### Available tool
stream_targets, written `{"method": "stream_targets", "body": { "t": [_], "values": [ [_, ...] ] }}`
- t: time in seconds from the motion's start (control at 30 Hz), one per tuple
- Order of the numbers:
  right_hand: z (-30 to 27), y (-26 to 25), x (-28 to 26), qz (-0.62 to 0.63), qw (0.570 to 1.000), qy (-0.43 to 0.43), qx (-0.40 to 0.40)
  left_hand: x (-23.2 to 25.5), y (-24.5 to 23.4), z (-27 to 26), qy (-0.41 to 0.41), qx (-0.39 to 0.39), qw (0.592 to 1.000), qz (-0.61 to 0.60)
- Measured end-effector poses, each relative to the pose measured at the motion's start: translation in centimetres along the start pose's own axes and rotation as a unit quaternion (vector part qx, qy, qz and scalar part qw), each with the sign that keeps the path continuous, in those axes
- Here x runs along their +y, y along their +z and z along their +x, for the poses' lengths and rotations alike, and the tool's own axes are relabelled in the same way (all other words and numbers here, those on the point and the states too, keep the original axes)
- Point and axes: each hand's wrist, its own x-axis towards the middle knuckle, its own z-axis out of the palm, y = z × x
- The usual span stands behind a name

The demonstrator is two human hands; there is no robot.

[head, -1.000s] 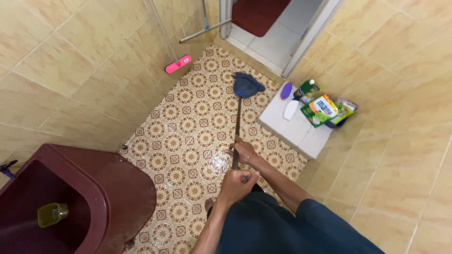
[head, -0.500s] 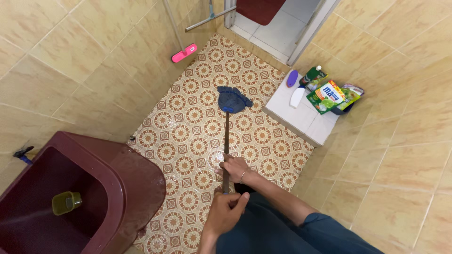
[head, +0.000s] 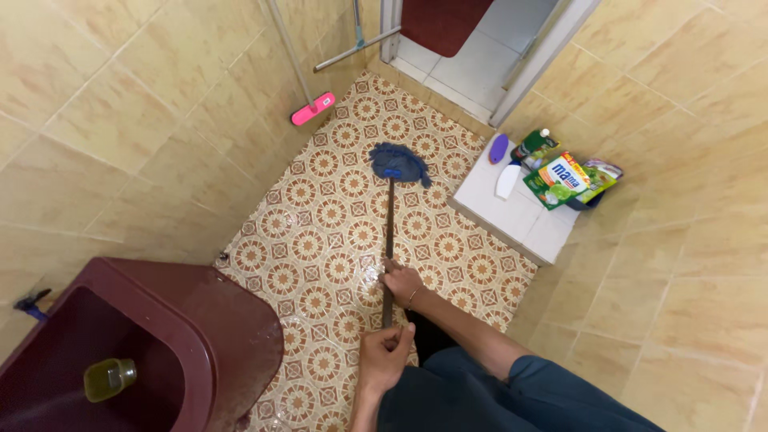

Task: The person mops the tiled bathroom floor using a mop, frequently moving it across different sections of the floor and around objects like a water tank and cleaning supplies.

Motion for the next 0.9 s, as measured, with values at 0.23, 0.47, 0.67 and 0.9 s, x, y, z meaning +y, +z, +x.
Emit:
{"method": "stream_targets", "body": {
  "t": [0.23,0.47,0.67,0.9],
  "values": [
    [6.7,-1.6,9.1,0.025,0.998,0.049,-0.003,1.5,2.8,10.5,0.014,-0.007,0.999,-0.030],
    [13.0,-6.4,17.3,0.064,0.996,0.059,-0.012,4.8,6.1,20.3,0.034,-0.018,0.996,-0.086],
    [16.4,-7.5,21.9,0.099,0.986,0.121,-0.062,7.0,8.6,24.9,0.032,0.052,0.994,0.085],
    [18.5,-7.1,21.4,0.078,0.987,0.112,-0.086,7.5,6.7,25.3,-0.001,0.070,0.997,0.014]
  ]
}}
